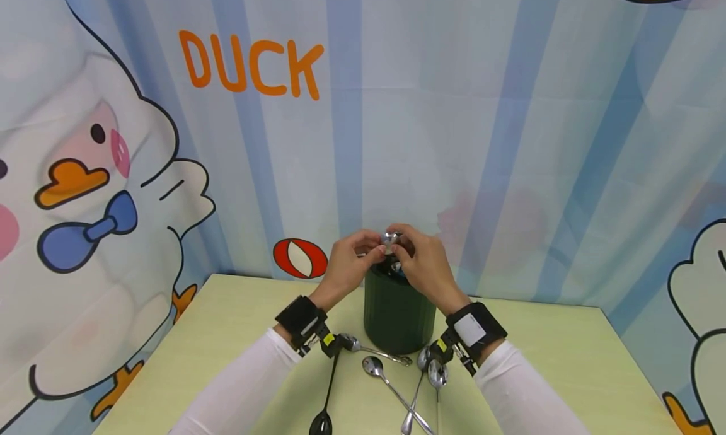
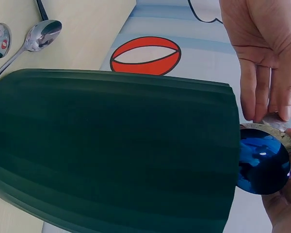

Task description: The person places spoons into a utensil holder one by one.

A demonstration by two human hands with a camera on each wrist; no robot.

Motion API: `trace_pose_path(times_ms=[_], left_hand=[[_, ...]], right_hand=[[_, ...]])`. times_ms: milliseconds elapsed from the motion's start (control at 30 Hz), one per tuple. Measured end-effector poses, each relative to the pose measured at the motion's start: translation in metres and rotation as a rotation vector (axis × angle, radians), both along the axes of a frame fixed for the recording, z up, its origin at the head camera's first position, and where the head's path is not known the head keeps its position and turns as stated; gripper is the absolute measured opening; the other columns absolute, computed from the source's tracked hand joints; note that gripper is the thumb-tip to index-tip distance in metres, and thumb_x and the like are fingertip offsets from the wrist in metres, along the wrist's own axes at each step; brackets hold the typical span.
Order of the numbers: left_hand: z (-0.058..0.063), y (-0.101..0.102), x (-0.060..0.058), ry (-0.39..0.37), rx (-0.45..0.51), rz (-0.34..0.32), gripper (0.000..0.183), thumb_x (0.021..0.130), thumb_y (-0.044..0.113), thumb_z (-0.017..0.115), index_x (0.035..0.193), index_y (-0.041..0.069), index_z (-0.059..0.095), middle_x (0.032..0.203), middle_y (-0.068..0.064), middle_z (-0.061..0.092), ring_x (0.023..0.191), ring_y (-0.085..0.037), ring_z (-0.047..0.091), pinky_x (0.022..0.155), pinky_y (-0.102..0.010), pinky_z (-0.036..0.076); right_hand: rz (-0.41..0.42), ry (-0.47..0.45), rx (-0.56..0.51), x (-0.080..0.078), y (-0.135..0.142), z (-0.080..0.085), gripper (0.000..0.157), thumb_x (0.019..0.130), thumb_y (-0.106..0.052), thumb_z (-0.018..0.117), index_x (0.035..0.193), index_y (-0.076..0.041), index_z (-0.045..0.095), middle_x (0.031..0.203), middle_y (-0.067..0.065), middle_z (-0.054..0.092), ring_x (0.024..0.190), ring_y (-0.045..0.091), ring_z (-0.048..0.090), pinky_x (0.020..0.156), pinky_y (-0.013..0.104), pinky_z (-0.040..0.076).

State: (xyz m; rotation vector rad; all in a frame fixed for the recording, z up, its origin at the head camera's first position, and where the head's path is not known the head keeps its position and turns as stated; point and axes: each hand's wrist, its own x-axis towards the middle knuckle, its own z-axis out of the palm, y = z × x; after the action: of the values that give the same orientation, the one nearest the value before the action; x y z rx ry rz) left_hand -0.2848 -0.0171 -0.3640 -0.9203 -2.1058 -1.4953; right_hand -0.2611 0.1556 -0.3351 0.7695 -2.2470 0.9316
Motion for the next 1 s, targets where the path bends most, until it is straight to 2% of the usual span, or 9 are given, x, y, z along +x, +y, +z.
trace_pose_path(times_ms=[233, 367, 533, 633, 767, 1000], left_hand=[[-0.006, 0.003, 0.002, -0.055, 0.017, -0.046, 0.015, 0.091, 0.011, 0.058, 0.106, 0.011, 0.058, 0.091, -0.002, 0.061, 0.079, -0.006, 0.059, 0.07, -0.023, 0.054], [-0.009, 0.003, 0.001, -0.043, -0.015, -0.014, 0.015, 0.09, 0.009, 0.059, 0.105, 0.012, 0.058, 0.091, -0.001, 0.061, 0.08, -0.005, 0.058, 0.071, -0.021, 0.053], [-0.011, 0.003, 0.001, 0.031, -0.083, 0.044, 0.021, 0.09, 0.009, 0.06, 0.11, 0.011, 0.058, 0.093, 0.0, 0.062, 0.084, -0.003, 0.056, 0.075, -0.018, 0.05], [-0.012, 0.002, 0.001, 0.065, -0.117, 0.073, 0.023, 0.089, 0.009, 0.061, 0.112, 0.01, 0.059, 0.092, 0.001, 0.063, 0.084, -0.003, 0.056, 0.076, -0.022, 0.051], [-0.016, -0.001, 0.001, 0.072, -0.146, 0.097, 0.024, 0.088, 0.008, 0.063, 0.111, 0.011, 0.059, 0.091, 0.002, 0.063, 0.083, -0.005, 0.055, 0.077, -0.027, 0.052], [-0.02, -0.001, 0.003, 0.075, -0.149, 0.104, 0.023, 0.088, 0.008, 0.062, 0.111, 0.011, 0.059, 0.094, 0.0, 0.061, 0.086, -0.005, 0.054, 0.077, -0.019, 0.048]], right_hand=[[-0.024, -0.01, 0.014, 0.0, 0.001, -0.004, 0.021, 0.092, -0.013, 0.058, 0.113, -0.013, 0.06, 0.079, 0.001, 0.063, 0.057, 0.007, 0.051, 0.047, 0.034, 0.044], [-0.014, -0.03, 0.013, 0.0, 0.002, -0.009, 0.021, 0.093, -0.016, 0.057, 0.114, -0.013, 0.06, 0.079, -0.001, 0.063, 0.059, 0.006, 0.052, 0.048, 0.034, 0.045], [-0.016, -0.045, 0.027, 0.0, 0.002, -0.014, 0.023, 0.091, -0.018, 0.06, 0.113, -0.012, 0.06, 0.08, -0.002, 0.063, 0.064, 0.007, 0.056, 0.054, 0.035, 0.049], [-0.02, -0.043, 0.052, 0.0, 0.001, -0.017, 0.026, 0.089, -0.019, 0.063, 0.114, -0.013, 0.06, 0.085, 0.0, 0.064, 0.07, 0.01, 0.058, 0.059, 0.037, 0.051], [-0.02, -0.024, 0.093, 0.001, 0.001, -0.022, 0.031, 0.086, -0.018, 0.066, 0.115, -0.013, 0.059, 0.094, 0.003, 0.065, 0.081, 0.014, 0.059, 0.066, 0.04, 0.052], [-0.049, 0.013, 0.114, -0.001, 0.0, -0.03, 0.028, 0.085, -0.018, 0.067, 0.113, -0.015, 0.06, 0.095, 0.004, 0.065, 0.081, 0.015, 0.058, 0.064, 0.038, 0.051]])
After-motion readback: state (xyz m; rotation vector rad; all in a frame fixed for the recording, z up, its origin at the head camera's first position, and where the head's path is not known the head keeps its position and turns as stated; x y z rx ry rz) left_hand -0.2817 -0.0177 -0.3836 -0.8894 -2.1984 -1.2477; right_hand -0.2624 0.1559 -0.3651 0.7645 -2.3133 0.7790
